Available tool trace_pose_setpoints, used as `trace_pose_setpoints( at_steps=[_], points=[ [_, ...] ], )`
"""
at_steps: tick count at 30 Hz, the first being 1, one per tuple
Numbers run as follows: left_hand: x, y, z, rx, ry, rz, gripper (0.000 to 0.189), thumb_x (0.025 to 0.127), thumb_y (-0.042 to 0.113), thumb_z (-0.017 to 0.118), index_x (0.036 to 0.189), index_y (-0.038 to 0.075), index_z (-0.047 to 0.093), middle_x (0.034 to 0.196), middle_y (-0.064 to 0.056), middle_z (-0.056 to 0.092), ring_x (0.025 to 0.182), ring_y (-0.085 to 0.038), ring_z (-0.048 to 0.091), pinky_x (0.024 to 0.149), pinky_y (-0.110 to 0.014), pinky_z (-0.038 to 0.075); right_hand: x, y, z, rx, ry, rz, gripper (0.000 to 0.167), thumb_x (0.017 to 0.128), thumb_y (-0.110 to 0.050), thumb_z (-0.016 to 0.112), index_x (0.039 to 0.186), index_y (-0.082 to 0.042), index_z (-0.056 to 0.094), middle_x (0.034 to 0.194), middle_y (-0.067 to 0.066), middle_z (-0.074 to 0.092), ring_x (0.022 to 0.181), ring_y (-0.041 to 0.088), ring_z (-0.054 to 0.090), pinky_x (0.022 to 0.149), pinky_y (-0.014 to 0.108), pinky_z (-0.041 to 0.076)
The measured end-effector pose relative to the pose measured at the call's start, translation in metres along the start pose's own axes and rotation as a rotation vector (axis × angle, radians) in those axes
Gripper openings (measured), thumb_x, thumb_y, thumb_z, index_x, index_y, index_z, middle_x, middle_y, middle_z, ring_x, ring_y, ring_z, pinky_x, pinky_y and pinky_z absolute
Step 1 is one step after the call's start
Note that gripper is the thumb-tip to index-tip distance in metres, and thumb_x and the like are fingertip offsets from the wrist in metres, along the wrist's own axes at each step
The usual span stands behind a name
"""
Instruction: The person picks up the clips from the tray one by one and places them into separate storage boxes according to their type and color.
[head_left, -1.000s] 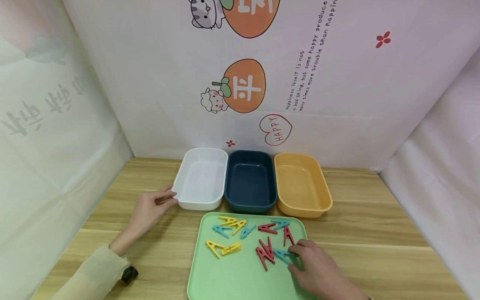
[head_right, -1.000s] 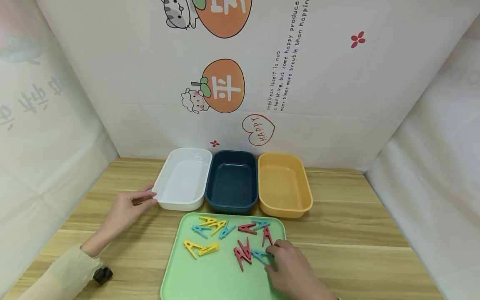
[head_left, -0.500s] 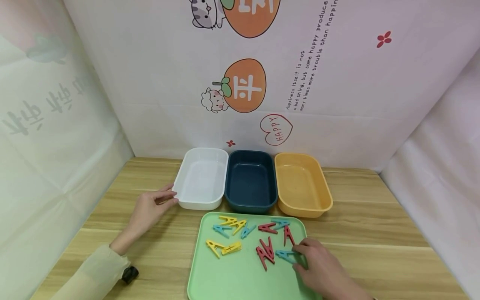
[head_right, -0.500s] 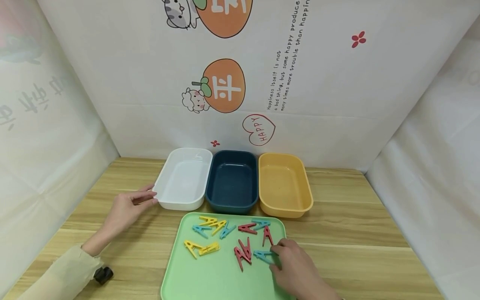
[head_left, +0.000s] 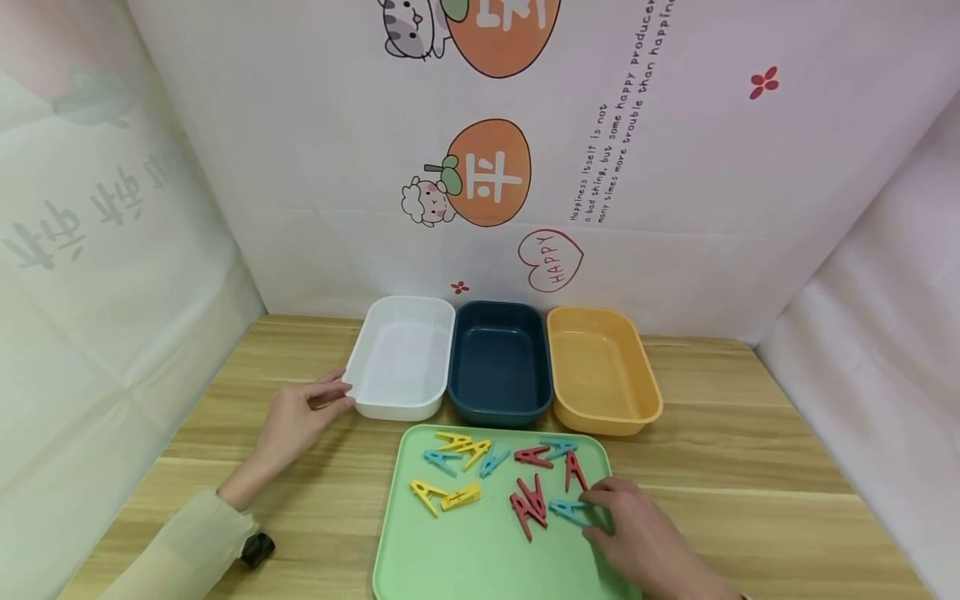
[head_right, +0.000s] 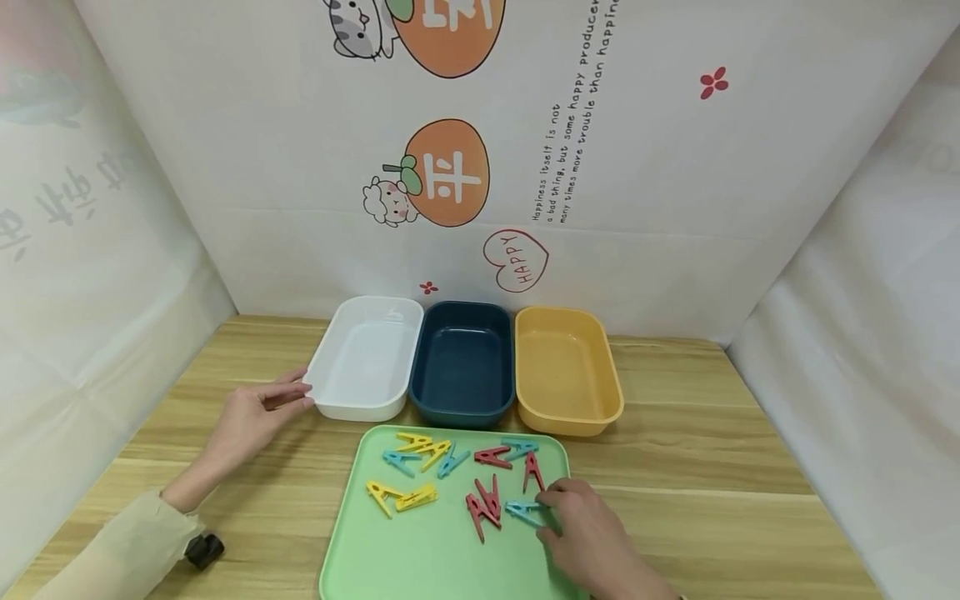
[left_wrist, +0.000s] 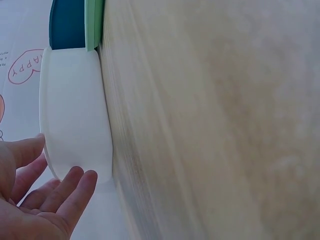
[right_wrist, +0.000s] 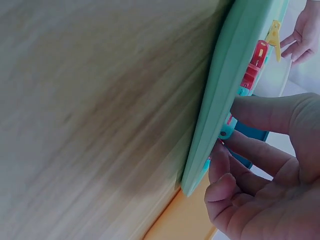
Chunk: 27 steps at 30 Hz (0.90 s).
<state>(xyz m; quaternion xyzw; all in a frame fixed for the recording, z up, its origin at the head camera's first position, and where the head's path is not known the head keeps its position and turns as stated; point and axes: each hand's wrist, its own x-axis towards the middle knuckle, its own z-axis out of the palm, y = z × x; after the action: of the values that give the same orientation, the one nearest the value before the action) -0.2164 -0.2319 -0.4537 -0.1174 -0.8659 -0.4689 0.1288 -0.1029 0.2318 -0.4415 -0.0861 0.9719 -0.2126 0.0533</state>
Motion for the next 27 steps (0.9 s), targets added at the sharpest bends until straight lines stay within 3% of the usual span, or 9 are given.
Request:
trace_pose_setpoints(
  at_steps=[3,8,13,19,27],
  points=[
    [0.001,0.000,0.000,0.005,-0.004,0.000,0.025,0.095,0.013,0.082,0.113,-0.004,0.079,0.139,-0.020,0.064,0.113,-0.037,0.072,0.082,-0.013,0.054,-0.001,0.000,-0.001,0.024,0.009,0.006,0.030,0.080,-0.010,0.092,0.108,-0.011,0.082,0.109,0.000,0.072,0.104,0.023,0.066,0.091,0.051,0.056],
    [0.001,-0.001,-0.001,0.005,-0.011,-0.002,0.025,0.095,0.013,0.082,0.113,-0.004,0.079,0.139,-0.020,0.064,0.113,-0.037,0.072,0.082,-0.015,0.055,0.001,0.000,-0.005,0.082,-0.035,0.075,0.035,0.083,-0.009,0.091,0.116,-0.014,0.081,0.108,-0.002,0.073,0.091,0.014,0.060,0.079,0.042,0.056],
    [0.000,-0.001,-0.001,-0.001,-0.012,-0.007,0.024,0.095,0.012,0.082,0.113,-0.004,0.079,0.139,-0.021,0.064,0.112,-0.037,0.072,0.082,-0.015,0.055,0.003,0.001,-0.006,0.112,-0.073,0.144,0.038,0.084,-0.011,0.090,0.121,-0.014,0.081,0.094,-0.004,0.066,0.078,0.017,0.052,0.066,0.034,0.046],
    [0.000,0.000,-0.002,0.006,-0.007,-0.003,0.024,0.094,0.011,0.082,0.113,-0.004,0.079,0.139,-0.021,0.064,0.111,-0.037,0.072,0.081,-0.015,0.055,0.003,0.002,-0.006,0.136,-0.064,0.169,0.039,0.083,-0.015,0.092,0.120,-0.017,0.081,0.083,-0.002,0.057,0.074,0.017,0.049,0.061,0.032,0.040],
    [0.001,0.000,-0.001,0.010,-0.007,0.002,0.023,0.094,0.010,0.083,0.112,-0.004,0.079,0.137,-0.021,0.065,0.108,-0.035,0.074,0.080,-0.014,0.055,-0.003,0.010,-0.007,0.266,-0.005,0.111,0.036,0.080,-0.015,0.093,0.115,-0.018,0.083,0.102,-0.004,0.071,0.069,0.015,0.049,0.060,0.027,0.041]
  ],
)
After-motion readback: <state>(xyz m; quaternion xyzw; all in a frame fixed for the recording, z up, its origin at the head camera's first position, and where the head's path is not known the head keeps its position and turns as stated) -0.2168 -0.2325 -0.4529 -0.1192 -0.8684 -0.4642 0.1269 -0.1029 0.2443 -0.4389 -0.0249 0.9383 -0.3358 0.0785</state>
